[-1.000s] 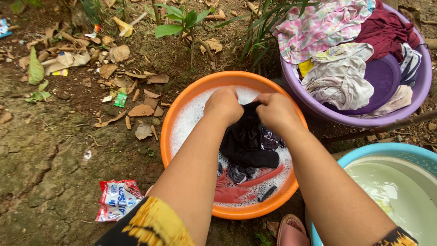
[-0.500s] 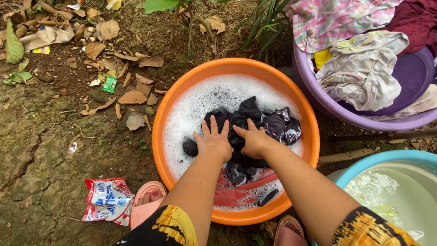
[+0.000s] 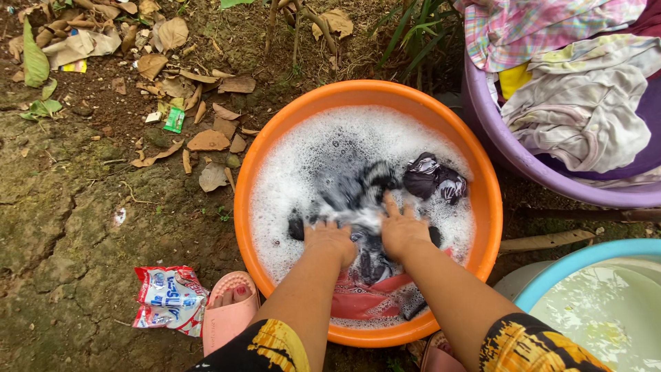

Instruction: The person hand washes clothes by submerging, scrubbing, and wringing individual garments in a basin of soapy water by hand.

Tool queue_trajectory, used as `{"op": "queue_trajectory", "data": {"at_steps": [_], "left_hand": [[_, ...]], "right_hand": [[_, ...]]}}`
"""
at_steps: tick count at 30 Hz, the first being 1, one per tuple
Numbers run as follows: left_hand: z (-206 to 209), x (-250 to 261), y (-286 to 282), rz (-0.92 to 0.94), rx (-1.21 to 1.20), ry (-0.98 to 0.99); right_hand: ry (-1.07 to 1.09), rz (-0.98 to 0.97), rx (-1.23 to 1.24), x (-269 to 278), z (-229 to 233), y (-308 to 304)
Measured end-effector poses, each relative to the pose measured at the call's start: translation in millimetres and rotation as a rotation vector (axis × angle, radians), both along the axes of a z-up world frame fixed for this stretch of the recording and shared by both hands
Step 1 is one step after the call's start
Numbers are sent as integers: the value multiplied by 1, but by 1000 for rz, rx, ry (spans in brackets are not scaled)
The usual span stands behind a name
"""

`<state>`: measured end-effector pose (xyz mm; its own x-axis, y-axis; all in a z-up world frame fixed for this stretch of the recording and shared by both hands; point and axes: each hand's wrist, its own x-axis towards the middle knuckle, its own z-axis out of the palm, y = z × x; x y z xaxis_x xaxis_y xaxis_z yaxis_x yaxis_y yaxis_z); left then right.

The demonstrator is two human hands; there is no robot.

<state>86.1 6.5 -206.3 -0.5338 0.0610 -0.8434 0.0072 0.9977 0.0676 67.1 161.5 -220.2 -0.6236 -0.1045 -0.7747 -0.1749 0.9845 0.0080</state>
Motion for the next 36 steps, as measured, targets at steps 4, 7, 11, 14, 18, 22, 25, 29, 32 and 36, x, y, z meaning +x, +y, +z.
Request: {"op": "queue_trajectory", "data": {"at_steps": [4, 7, 11, 14, 18, 22, 25, 29, 32, 36], "left_hand": [[-8, 2, 0, 96, 105, -81], [-17, -2, -4, 294, 226, -97], [-38, -9, -5, 793, 412, 97], [-53, -16, 2, 1114, 622, 238], [-60, -45, 29, 1270, 806, 194], [-38, -82, 15, 1632, 1712, -222], [-12, -85, -8, 1701, 2022, -603], [-5, -85, 6, 1870, 2080, -517], [-13, -84, 21, 1819, 1875, -251], [-11, -91, 22, 1757, 1643, -43]], "right_hand": [[37, 63, 68, -3, -37, 12], [35, 5, -21, -14, -26, 14], [237, -138, -565, -46, 7, 24], [106, -526, -992, -56, 39, 23], [241, -821, -1075, -54, 87, -11], [927, -251, -1193, -22, 134, -52], [1133, -75, -1069, 8, 156, -76], [1289, -129, -930, -15, 145, -81], [1238, -491, -745, -45, 138, -65], [1255, -593, -858, -43, 154, -61]]}}
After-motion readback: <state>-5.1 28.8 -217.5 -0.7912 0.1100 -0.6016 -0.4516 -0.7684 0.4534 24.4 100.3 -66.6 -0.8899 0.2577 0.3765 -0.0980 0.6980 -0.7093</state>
